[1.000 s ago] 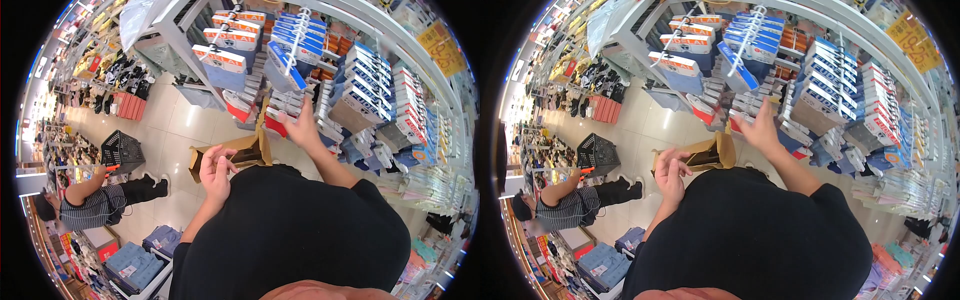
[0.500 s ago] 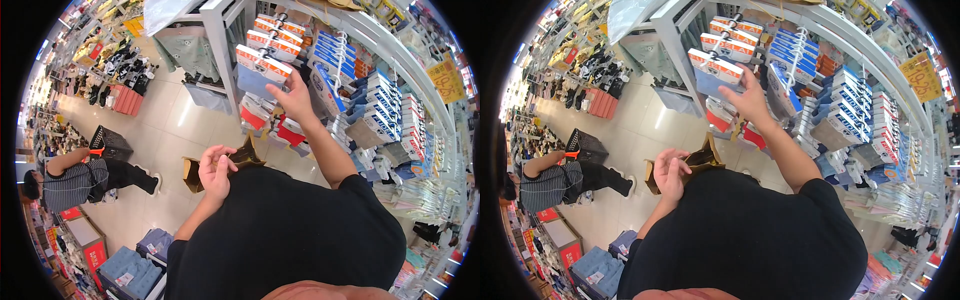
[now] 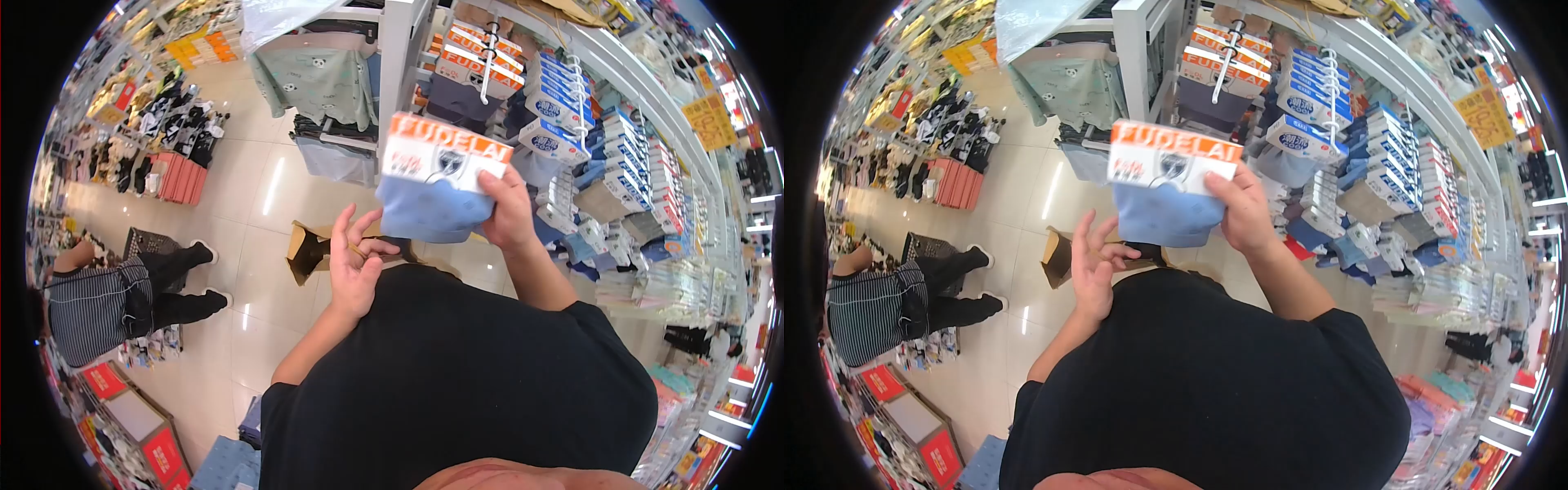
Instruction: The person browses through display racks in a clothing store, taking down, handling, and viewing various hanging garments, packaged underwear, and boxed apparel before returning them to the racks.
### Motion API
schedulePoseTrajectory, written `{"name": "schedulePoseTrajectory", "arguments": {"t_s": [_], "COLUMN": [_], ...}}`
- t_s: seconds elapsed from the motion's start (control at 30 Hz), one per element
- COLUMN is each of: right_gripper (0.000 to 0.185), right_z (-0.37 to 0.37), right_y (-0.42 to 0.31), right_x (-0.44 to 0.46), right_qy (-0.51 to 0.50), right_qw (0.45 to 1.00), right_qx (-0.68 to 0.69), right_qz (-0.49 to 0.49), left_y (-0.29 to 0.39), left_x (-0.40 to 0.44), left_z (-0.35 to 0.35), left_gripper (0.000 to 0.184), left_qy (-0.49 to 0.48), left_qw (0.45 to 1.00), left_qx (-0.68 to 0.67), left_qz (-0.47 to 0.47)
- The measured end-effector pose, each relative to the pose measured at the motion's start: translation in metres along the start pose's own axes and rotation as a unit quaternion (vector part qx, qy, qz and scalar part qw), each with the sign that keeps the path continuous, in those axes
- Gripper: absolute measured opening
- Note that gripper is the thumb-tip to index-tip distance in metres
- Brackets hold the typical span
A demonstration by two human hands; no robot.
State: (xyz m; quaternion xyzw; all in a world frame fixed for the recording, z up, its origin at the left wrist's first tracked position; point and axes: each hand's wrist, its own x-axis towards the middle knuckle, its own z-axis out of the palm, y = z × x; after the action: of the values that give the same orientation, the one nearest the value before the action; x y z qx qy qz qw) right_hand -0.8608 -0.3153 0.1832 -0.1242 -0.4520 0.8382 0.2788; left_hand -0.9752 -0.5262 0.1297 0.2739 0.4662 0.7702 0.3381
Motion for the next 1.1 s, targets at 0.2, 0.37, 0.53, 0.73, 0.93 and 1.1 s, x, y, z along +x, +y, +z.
{"name": "schedulePoseTrajectory", "arguments": {"t_s": [0.2, 0.37, 0.53, 0.73, 0.93, 1.1], "right_gripper": [0.033, 0.044, 0.039, 0.038, 0.034, 0.034], "right_z": [0.030, 0.028, 0.005, -0.005, -0.015, -0.037], "right_y": [0.023, 0.031, 0.022, -0.003, -0.019, -0.025], "right_x": [-0.011, -0.014, -0.011, 0.008, 0.015, 0.034], "right_qy": [0.008, 0.011, -0.155, -0.223, -0.012, 0.040], "right_qw": [0.994, 0.986, 0.976, 0.918, 0.965, 0.986], "right_qx": [0.020, -0.132, -0.141, -0.219, -0.196, -0.106], "right_qz": [0.108, 0.102, -0.066, -0.246, -0.174, -0.122], "left_y": [0.002, -0.016, -0.013, -0.011, -0.012, -0.011], "left_x": [0.012, 0.024, 0.031, 0.046, 0.057, 0.065], "left_z": [-0.001, -0.007, -0.002, 0.003, 0.018, 0.022], "left_gripper": [0.059, 0.028, 0.029, 0.017, 0.011, 0.010], "left_qy": [0.002, 0.006, -0.034, -0.051, -0.044, -0.019], "left_qw": [0.999, 0.994, 0.984, 0.967, 0.981, 0.984], "left_qx": [0.026, 0.108, 0.161, 0.202, 0.152, 0.137], "left_qz": [-0.027, -0.029, -0.074, -0.145, -0.112, -0.111]}}
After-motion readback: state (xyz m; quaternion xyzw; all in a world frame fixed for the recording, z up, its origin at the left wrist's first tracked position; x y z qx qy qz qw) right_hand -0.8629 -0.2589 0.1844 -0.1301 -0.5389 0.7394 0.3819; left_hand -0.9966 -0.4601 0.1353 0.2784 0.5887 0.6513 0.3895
